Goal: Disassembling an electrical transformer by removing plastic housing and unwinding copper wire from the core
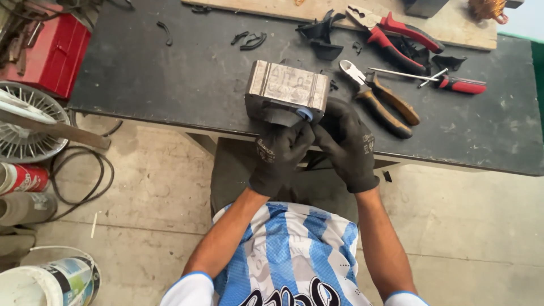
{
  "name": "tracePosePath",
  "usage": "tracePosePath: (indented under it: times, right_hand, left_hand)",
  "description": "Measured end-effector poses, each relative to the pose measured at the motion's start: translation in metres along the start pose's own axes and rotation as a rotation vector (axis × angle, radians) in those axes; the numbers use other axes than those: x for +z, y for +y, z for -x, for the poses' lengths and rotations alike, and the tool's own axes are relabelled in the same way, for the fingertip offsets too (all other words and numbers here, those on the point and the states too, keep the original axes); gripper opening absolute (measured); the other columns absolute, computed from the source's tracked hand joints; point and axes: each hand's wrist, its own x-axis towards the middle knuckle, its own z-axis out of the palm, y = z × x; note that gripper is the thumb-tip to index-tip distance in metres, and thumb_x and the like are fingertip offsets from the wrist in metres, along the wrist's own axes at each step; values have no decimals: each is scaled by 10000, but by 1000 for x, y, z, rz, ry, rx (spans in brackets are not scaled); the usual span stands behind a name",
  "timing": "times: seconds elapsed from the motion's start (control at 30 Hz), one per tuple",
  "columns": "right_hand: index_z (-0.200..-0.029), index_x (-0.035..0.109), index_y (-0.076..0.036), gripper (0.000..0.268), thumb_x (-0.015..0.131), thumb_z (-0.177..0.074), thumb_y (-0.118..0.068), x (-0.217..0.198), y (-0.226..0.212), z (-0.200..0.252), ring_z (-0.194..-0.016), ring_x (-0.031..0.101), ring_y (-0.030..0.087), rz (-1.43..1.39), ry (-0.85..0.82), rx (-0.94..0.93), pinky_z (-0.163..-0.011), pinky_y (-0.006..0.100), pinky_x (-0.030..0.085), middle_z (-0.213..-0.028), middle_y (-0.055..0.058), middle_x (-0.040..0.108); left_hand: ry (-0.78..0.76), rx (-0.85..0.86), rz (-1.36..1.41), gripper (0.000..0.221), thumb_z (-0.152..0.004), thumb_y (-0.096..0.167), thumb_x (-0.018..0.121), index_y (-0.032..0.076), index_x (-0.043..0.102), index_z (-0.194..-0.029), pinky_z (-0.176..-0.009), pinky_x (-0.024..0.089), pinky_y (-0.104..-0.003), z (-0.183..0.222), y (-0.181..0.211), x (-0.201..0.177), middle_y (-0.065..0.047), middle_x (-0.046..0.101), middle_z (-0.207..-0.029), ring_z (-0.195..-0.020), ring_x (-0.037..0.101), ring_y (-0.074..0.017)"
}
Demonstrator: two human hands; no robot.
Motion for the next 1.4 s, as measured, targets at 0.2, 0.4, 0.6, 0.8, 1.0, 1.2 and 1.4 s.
tracePosePath:
  times: [0.2, 0.4, 0.6, 0.8, 1.0, 1.2, 1.4]
  right_hand:
    - [-1267, 649, -162, 430, 806, -893, -308, 4, 6, -1, -1150, 674, 325, 31, 41, 19, -938, 454, 542, -1223, 88, 703]
    - [-1268, 634, -143, 447, 806, -892, -312, -4, 0, -6, -1117, 668, 381, -1, -16, 23, -922, 504, 543, -1156, 128, 697]
    - [-1277, 621, -138, 446, 795, -902, -305, -6, -5, -3, -1109, 662, 426, -25, -18, 29, -938, 538, 522, -1127, 166, 682]
    - [-1278, 631, -190, 433, 774, -893, -326, -11, -5, -5, -1083, 684, 385, 42, -50, 66, -915, 521, 540, -1158, 99, 704]
    - [-1299, 598, -58, 362, 655, -955, -157, -12, 2, -7, -1221, 659, 306, 51, -27, -170, -1001, 385, 507, -1320, 147, 665]
    - [-1304, 605, -90, 386, 662, -928, -159, -22, -2, -13, -1238, 670, 272, 26, -61, -122, -982, 366, 525, -1353, 119, 676]
    - [-1458, 459, -37, 665, 690, -853, -189, -21, -1, -28, -1296, 601, 290, -292, -107, 17, -1103, 413, 479, -1446, 163, 551]
  left_hand:
    - [92, 0, -7, 281, -955, 339, 737, 197, 607, -750, -622, 416, -204, 1, 26, -4, 99, 573, -617, -506, 443, -11]
    - [166, 29, -44, 232, -988, 180, 687, -27, 658, -888, -670, 526, -211, 19, 55, -47, -32, 600, -660, -643, 587, -59]
    - [245, -126, 193, 313, -685, 150, 905, 10, 787, -938, -437, 543, -243, 53, 32, -84, -31, 703, -569, -463, 660, -163]
    - [331, -106, -303, 173, -894, 99, 860, 0, 719, -911, -617, 557, -352, -113, 14, -145, -156, 679, -694, -678, 727, -339]
    - [-23, -194, -515, 363, -954, 338, 612, 201, 332, -767, -580, 244, -445, -309, -205, -66, -52, 304, -623, -609, 298, -210]
    - [74, 350, -619, 195, -927, 407, 704, 229, 628, -907, -602, 449, -553, -316, -165, -33, -41, 657, -830, -805, 647, -351]
    - [-208, -546, -369, 402, -977, 449, 648, 65, 602, -1089, -777, 495, -515, -116, -53, -121, -157, 626, -974, -887, 630, -366]
